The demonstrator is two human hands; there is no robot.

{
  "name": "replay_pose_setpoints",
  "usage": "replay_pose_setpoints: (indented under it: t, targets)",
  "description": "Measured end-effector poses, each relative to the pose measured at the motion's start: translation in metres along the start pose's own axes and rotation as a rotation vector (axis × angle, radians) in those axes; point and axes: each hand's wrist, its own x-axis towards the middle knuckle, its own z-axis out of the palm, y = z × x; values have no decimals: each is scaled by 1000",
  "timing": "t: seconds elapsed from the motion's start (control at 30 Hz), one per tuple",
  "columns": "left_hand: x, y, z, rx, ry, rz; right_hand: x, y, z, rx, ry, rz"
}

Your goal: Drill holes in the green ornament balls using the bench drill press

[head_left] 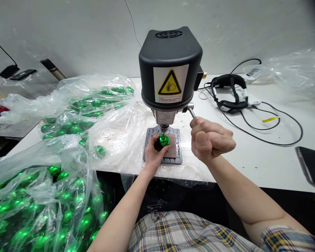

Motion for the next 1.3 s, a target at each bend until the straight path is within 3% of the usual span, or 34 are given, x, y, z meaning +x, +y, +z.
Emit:
replay_pose_setpoints:
  t: [0.1,0.17,0.2,0.27,0.33,0.43,0.5,0.57,0.6,0.67,0.73,0.8,0.9,0.97,1.03,1.07,1.1,1.17,1.23,1.3]
  targets:
    - [1,-3,1,55,27,41,-1,-1,3,-6,-47,-58]
    - [4,-5,4,86,37,73,8,-1,8,-34,52,-13]
    - [4,-5,5,99,41,87,17,-1,12,-51,132,35]
    - [1,-1,6,127,90,123,38,1,18,-122,273,267]
    - [-12,6,2,174,184,231,61,5,22,-106,258,376]
    - [-54,12,-15,265,239,553,81,14,22,-37,231,576]
    - [-87,4,-30,361,108,766,84,18,20,-26,239,599]
    - [-114,-14,-41,546,-163,883,81,20,19,-33,253,580]
    - [-124,-24,-46,667,-317,867,79,20,20,-38,264,567]
    - [-136,-42,-51,891,-552,700,77,19,21,-49,281,552]
    - [-140,-47,-53,971,-613,508,76,17,22,-63,288,556]
    - [-140,-34,-53,842,-582,529,77,15,23,-79,279,576]
    - [-121,6,-58,490,-435,775,78,13,23,-96,252,592]
    - [-87,31,-67,423,-254,745,78,12,22,-101,242,582]
    - [-36,46,-81,585,-76,485,77,13,21,-97,239,560]
    - [-9,49,-89,720,-40,333,77,13,21,-94,239,554]
    - [18,49,-99,867,-71,188,77,13,21,-93,241,550]
    - [63,44,-119,1181,-245,-95,76,13,20,-86,241,545]
    - [91,38,-139,1322,-332,-249,75,13,20,-86,240,542]
    - [104,34,-158,1389,-368,-320,74,12,20,-93,234,542]
